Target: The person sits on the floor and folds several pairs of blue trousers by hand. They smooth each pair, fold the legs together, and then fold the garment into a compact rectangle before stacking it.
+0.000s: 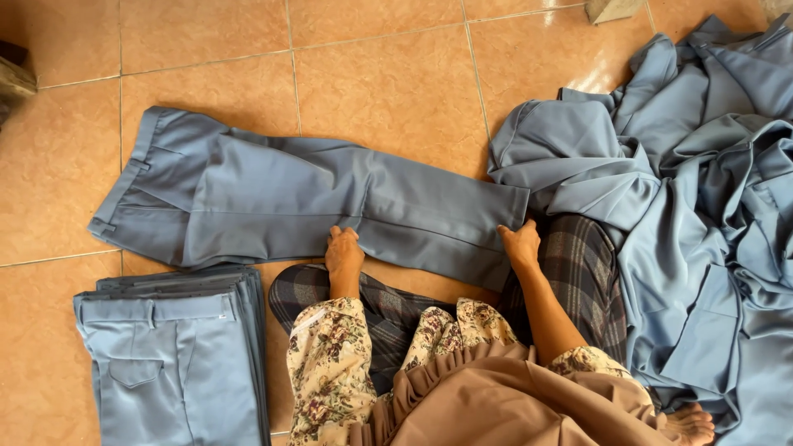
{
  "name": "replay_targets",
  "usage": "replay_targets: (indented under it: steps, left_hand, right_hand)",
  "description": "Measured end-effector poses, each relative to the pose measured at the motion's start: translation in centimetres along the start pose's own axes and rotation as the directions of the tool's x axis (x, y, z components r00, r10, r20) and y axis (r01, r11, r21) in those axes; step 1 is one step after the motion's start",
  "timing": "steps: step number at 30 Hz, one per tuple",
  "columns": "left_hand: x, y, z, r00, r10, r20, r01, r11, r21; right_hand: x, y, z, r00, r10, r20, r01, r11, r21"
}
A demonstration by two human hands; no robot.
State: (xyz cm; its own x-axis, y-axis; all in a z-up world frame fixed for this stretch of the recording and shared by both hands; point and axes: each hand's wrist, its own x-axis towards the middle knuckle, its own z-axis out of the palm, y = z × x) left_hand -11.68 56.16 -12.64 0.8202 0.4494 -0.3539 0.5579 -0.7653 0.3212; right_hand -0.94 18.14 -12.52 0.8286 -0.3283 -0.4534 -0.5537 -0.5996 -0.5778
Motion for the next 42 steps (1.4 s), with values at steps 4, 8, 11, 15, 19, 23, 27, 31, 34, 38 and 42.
replay_targets:
  steps: [4,8,11,15,19,23,27,31,34,38,42]
  left_hand:
    - [0.0,0.6,0.2,1.0,0.003,-0.025,-0.002,0.998,0.071]
    - [-0.7,1.1,-0.3,1.0,0.01,-0.016,-0.008,0.991,0.137]
    - [-0.2,0.7,0.5,1.0,0.002,-0.021,0.001,0.992,0.123]
    - [-3.4,3.3,-4.4,1.0,-0.03,-0.006,0.03,0.998,-0.061]
    - [-3.7,3.9,-4.9,0.993,0.034,-0.116,-0.053,0.985,-0.162]
    - [-2.5,3.3,-2.6,0.986,0.158,-0.058,-0.161,0.985,-0.06]
    - [-1.3,2.8,0.3,0.957,0.212,0.197,-0.23,0.971,0.071]
    - [-1.2,2.8,0.8,0.941,0.266,0.21,-0.291,0.952,0.097]
    - [-2.2,3.4,-0.8,0.947,0.315,0.057,-0.316,0.948,0.021]
    - [-5.5,4.3,-5.2,0.971,0.233,-0.045,-0.237,0.962,-0.136]
    - [-3.0,1.1,0.7,0.968,0.197,0.154,-0.207,0.977,0.05]
  right_hand:
    - [1.1,0.4,1.0,0.999,0.034,-0.019,-0.033,0.999,0.017]
    - [-2.2,-1.6,0.9,0.974,-0.223,-0.039,0.216,0.968,-0.126]
    - [-6.7,-7.2,-3.1,0.908,-0.418,0.032,0.419,0.908,-0.014]
    - [-11.3,-14.9,-10.6,0.774,-0.633,-0.037,0.571,0.671,0.473]
    - [-7.5,-17.8,-16.0,0.817,-0.562,-0.129,0.489,0.559,0.67]
    - [3.7,-12.2,-16.8,0.979,-0.204,0.023,0.155,0.81,0.565]
    - [7.7,-5.9,-14.7,0.968,-0.034,0.248,-0.086,0.886,0.457]
    - [11.1,-4.0,-12.2,0.988,-0.021,0.154,-0.032,0.942,0.335]
    - [16.0,-0.3,-10.1,0.972,-0.219,-0.08,0.219,0.976,-0.017]
    - [11.6,-2.4,-11.3,0.967,-0.244,-0.075,0.235,0.965,-0.115]
    - [8.7,-3.4,-12.4,0.938,-0.335,-0.088,0.3,0.912,-0.279]
